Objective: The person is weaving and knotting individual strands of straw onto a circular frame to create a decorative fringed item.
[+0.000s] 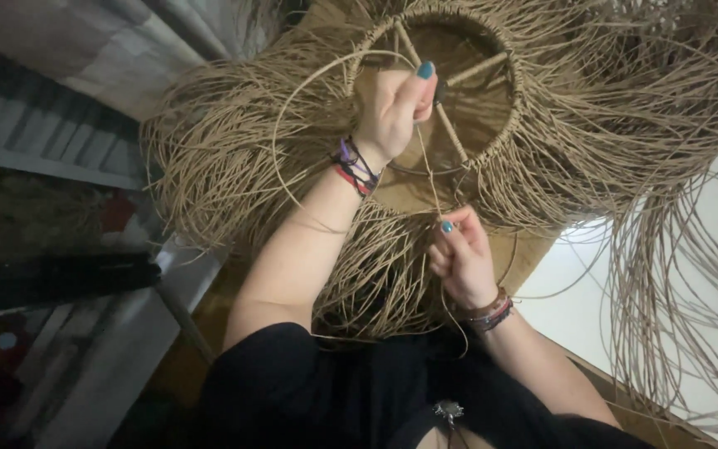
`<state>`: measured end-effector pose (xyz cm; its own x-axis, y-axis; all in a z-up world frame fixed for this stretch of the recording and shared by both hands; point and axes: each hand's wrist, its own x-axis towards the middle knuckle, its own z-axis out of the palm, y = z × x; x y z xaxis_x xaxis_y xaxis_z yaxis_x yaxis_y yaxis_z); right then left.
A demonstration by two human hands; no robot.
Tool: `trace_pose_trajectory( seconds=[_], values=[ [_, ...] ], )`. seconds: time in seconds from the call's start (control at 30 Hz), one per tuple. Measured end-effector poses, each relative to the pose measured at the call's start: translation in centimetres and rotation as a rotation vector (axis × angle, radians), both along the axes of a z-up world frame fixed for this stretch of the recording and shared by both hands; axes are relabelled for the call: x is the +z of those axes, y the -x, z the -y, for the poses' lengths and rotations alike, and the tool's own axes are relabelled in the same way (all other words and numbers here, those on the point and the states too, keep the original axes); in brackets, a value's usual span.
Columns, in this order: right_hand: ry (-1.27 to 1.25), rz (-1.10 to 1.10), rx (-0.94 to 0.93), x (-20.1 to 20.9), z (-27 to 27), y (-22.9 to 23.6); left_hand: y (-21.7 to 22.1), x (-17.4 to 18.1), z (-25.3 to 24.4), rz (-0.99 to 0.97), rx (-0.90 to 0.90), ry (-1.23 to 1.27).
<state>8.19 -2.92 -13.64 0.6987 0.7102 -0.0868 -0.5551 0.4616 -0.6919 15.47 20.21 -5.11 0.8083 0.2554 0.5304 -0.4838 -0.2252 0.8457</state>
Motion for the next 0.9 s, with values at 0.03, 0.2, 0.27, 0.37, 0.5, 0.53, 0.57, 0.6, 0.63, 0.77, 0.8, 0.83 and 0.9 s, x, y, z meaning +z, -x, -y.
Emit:
trace_pose_trajectory(
  seconds=[0.03, 0.2, 0.27, 0.37, 0.5, 0.53, 0.57, 0.6, 0.63, 0.77, 0.8, 0.83, 0.9],
  values=[
    [0.002, -0.005, 0.001, -0.2, 0.1, 0.0, 0.1, -0.2, 0.1, -0.005, 0.001, 0.002],
    [0.002, 0.034, 0.016, -0.7, 0.1, -0.4, 0.3, -1.3, 0.4, 0.047, 0.207, 0.042],
    [0.031, -0.053, 0.061, -2.0, 0.3, -0.2, 2.5, -1.0, 1.0, 0.112, 0.130, -0.042],
    [0.015, -0.167, 0.185, -1.2, 0.0, -0.9, 9.0, -4.6, 2.3, 0.183, -0.089, -0.269],
    [0.048, -0.121, 0.307, 1.3, -0.6, -0.3, 17.7, 1.2, 7.7, -0.119, -0.416, -0.278],
    [0.046, -0.115, 0.305, 1.5, -0.5, -0.4, 17.9, 0.5, 7.2, -0.114, -0.418, -0.282],
    [0.177, -0.062, 0.305, 1.7, -0.5, -0.3, 18.4, -0.3, 6.7, -0.190, -0.380, 0.025],
    [0.308, -0.009, 0.305, 1.8, -0.4, -0.2, 18.8, -1.1, 6.3, -0.262, -0.336, 0.333],
    [0.309, -0.012, 0.307, 2.7, -0.4, -0.1, 17.7, -1.0, 6.6, -0.265, -0.335, 0.335],
    [0.969, 0.984, 0.398, 3.6, -0.1, 0.6, 12.7, -2.0, 8.1, -0.532, -0.104, 0.783],
    [1.213, 1.301, 0.435, 3.2, 0.1, 0.7, 11.3, -2.5, 8.5, -0.609, -0.134, 0.965],
    [1.215, 1.303, 0.428, 4.6, 0.5, 0.5, 10.7, -3.6, 8.7, -0.607, -0.139, 0.961],
    [1.350, 1.376, 0.545, 7.2, 1.5, 0.1, 9.4, -5.7, 9.0, -0.583, -0.041, 0.971]
  ],
)
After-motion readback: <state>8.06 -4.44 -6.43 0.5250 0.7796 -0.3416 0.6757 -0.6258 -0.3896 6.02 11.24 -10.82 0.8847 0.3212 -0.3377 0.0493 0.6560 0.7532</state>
